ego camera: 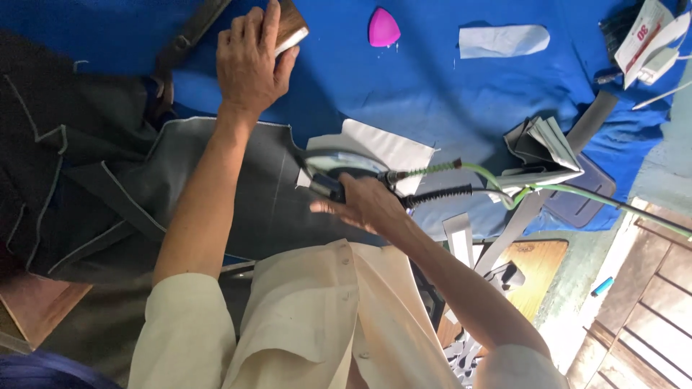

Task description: The person irons a dark gray fabric piece on a blue-covered worktable. They place a white paper over the fabric, use a steam iron, and press with a wooden block to smooth the material. The person repeats this process on different sections of the fabric.

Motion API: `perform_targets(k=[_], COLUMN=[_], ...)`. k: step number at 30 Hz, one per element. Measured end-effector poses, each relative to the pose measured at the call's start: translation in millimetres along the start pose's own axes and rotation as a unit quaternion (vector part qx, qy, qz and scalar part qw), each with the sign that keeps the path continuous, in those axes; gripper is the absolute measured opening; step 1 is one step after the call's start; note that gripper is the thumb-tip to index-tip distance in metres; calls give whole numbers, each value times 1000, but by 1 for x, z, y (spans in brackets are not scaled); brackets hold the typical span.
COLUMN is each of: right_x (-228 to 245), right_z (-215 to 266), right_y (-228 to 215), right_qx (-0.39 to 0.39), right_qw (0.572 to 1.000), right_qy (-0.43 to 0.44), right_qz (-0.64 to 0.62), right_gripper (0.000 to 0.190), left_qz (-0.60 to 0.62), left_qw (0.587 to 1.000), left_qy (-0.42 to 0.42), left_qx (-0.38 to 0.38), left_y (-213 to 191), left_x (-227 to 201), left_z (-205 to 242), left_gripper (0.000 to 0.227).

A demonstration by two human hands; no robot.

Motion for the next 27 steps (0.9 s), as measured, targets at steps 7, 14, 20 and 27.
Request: perform_targets(k=[7,14,20,27], right_x=[20,22,-31,-102], right_z=[-13,-24,10,53], right_y=[9,9,15,11], right_qx=[29,-70,-74,-14], right_qw=[998,996,995,994], right_qy=[15,-21,-21,69], right_qz=[47,49,58,81], right_gripper=[72,63,63,71], left_qz=[14,-21,-14,-18], left_qw=[1000,999,998,998], left_qy=[11,24,8,-8], left_qx=[3,31,56,54], left_y=[1,5,12,16], left_x=[-2,-5,-4,1], left_z=[-1,-1,3,4], left_gripper=[59,61,66,65])
Point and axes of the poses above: each hand's wrist, its own z-axis away from the middle knuckle, its own y-axis out of the palm, x = y × z, the point moved 9 cm from there along -z, towards the middle knuckle, and after that the axes turned 2 degrees about -y, right-handed, at the moved point
